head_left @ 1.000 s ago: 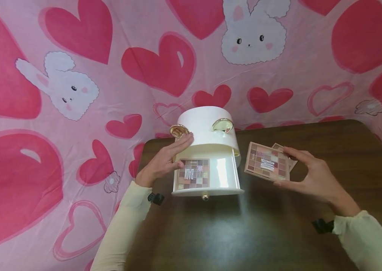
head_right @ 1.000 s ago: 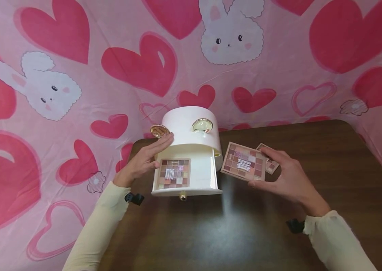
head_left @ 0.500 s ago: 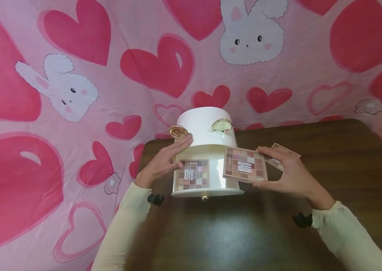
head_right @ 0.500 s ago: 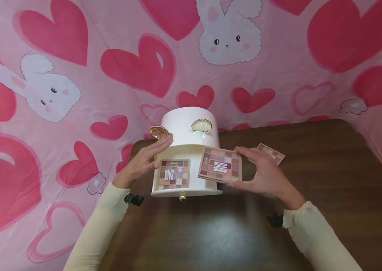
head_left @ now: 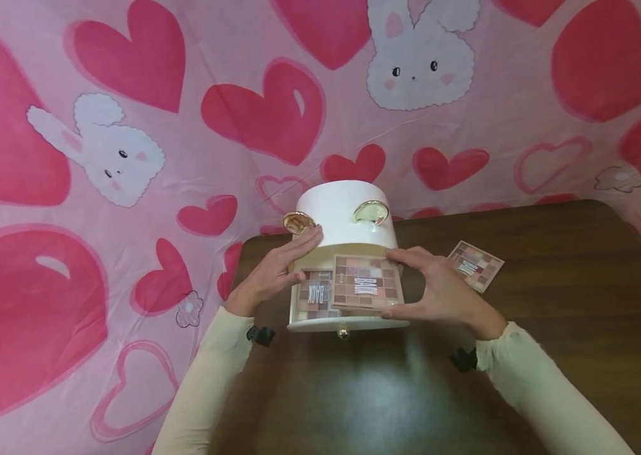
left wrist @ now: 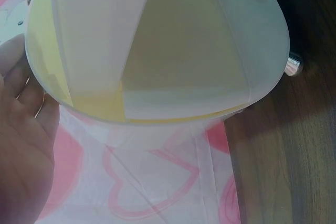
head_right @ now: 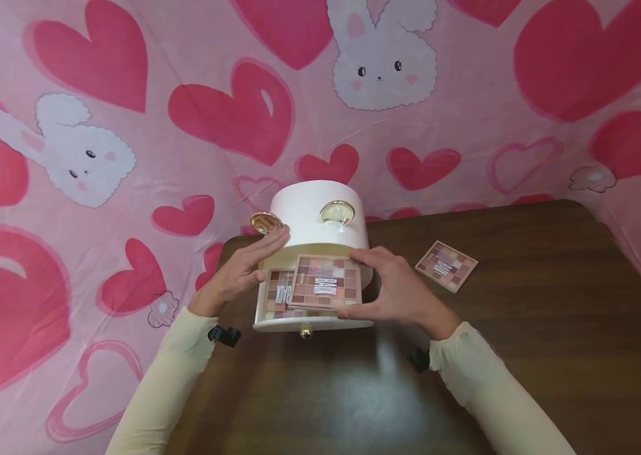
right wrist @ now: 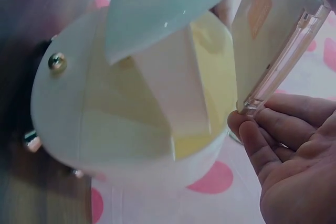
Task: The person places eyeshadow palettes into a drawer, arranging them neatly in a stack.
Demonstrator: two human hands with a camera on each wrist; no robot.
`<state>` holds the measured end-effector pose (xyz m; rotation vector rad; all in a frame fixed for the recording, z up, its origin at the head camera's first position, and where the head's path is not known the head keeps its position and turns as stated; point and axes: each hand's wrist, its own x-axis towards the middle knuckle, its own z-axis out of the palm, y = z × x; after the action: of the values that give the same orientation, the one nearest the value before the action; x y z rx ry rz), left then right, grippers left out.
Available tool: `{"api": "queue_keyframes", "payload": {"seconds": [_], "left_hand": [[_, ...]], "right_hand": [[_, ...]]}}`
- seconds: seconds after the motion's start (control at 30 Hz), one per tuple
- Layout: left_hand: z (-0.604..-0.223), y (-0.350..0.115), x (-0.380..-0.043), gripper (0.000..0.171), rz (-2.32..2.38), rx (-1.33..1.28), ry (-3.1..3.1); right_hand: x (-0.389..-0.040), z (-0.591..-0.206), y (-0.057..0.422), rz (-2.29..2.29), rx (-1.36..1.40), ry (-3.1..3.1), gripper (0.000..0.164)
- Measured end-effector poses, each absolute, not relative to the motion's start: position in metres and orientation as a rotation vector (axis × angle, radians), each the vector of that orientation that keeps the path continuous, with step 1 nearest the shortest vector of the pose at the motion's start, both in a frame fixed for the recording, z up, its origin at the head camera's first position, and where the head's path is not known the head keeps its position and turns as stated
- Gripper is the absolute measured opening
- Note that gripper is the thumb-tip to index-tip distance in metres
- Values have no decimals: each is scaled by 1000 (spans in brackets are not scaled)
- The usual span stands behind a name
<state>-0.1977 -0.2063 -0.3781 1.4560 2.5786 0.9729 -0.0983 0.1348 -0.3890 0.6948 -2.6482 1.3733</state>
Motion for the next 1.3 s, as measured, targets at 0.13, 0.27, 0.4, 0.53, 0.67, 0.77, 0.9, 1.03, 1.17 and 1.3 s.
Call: {"api": "queue_keyframes", "payload": {"seconds": [0.13, 0.27, 0.4, 0.53, 0.67, 0.77, 0.9, 1.03, 1.17, 1.3], "left_hand": [[-379, -207, -197, 93, 970, 1461, 2589], [-379, -208, -197, 88, 973, 1467, 2585], [-380, -207, -198, 83, 989, 1464, 2567], [-379, -206, -198, 84, 995, 1468, 2559], [-379, -205, -199, 85, 983, 1469, 2563], [-380, -206, -199, 83, 975, 1468, 2563], [-380, -206, -200, 79, 969, 1487, 2569], [-379, -206, -199, 79, 960, 1495, 2581], [-379, -205, -198, 83, 944, 1479, 2597], [-379, -207, -197, 86, 938, 1475, 2613]], "right_hand": [[-102, -383, 123, 1426, 749, -2637, 93], [-107, -381, 113, 1457, 796, -2642, 91], [-111, -381, 105, 1445, 806, -2664, 91], [-116, -382, 97, 1422, 808, -2695, 91], [-120, -383, 91, 1439, 784, -2726, 93], [-123, -384, 86, 1450, 767, -2752, 95], [-128, -385, 78, 1393, 798, -2756, 93], [-132, -386, 71, 1268, 844, -2742, 89], [-134, -386, 65, 1177, 867, -2766, 87], [-136, -388, 58, 1100, 888, -2784, 90]]}}
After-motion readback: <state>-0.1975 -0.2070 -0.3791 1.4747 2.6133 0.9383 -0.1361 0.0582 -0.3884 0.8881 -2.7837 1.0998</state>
